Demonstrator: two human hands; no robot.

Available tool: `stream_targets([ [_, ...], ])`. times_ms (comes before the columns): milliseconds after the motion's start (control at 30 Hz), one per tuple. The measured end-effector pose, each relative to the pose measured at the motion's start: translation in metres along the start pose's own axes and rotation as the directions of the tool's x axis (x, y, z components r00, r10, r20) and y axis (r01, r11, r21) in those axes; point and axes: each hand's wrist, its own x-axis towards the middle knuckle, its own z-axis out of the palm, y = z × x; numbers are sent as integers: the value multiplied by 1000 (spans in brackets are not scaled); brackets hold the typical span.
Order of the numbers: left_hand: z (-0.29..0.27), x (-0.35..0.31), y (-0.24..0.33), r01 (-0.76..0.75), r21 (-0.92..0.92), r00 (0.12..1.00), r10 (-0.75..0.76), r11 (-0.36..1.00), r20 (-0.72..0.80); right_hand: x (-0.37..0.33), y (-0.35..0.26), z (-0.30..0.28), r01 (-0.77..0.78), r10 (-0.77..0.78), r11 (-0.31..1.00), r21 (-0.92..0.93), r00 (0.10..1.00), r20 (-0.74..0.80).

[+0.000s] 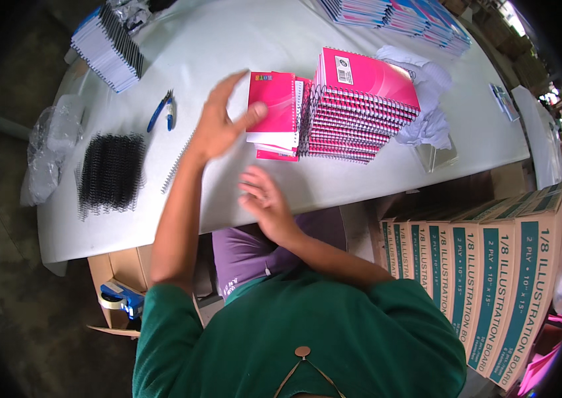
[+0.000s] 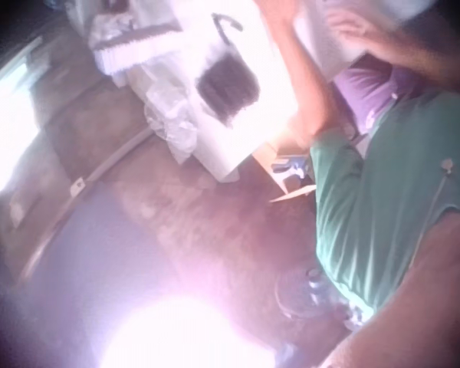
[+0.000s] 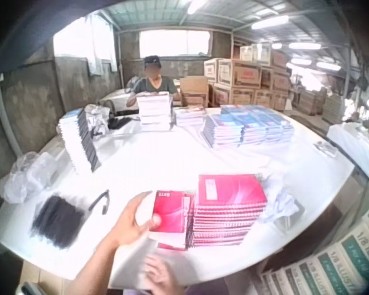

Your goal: The person threads plastic spiral bindings into the pre-punched holes of small pink notebooks by hand and places the finished notebooks onto a stack on a table.

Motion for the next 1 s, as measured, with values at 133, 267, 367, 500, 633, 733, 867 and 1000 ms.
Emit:
stream_targets([
  [133,16,61,-71,358,-402,934,-316,843,170,-11,-32,-28,-195,360,798,571,913,-190],
  [267,46,93,-82,451,-348,838,-256,822,482,6,-47,-34,-235,426,725,647,892,-153],
  [367,44,89,-62,521,-331,738,-220,787,638,21,-55,-31,-261,487,669,696,862,-144],
  [500,21,52,-44,456,-184,773,-285,871,566,33,-44,-15,-294,563,615,732,814,-146],
  [633,-11,11,-56,495,-147,808,-390,857,442,35,-38,7,-331,556,594,733,827,-78],
  [733,-31,-6,-55,529,-180,828,-457,830,326,48,-35,18,-386,579,628,675,812,-73],
  [867,-29,-12,-57,460,176,872,-405,871,-275,67,-31,7,-442,560,636,633,829,17],
  [1000,-35,-44,22,-154,396,985,109,905,133,47,-45,-11,-499,649,633,592,759,-55],
])
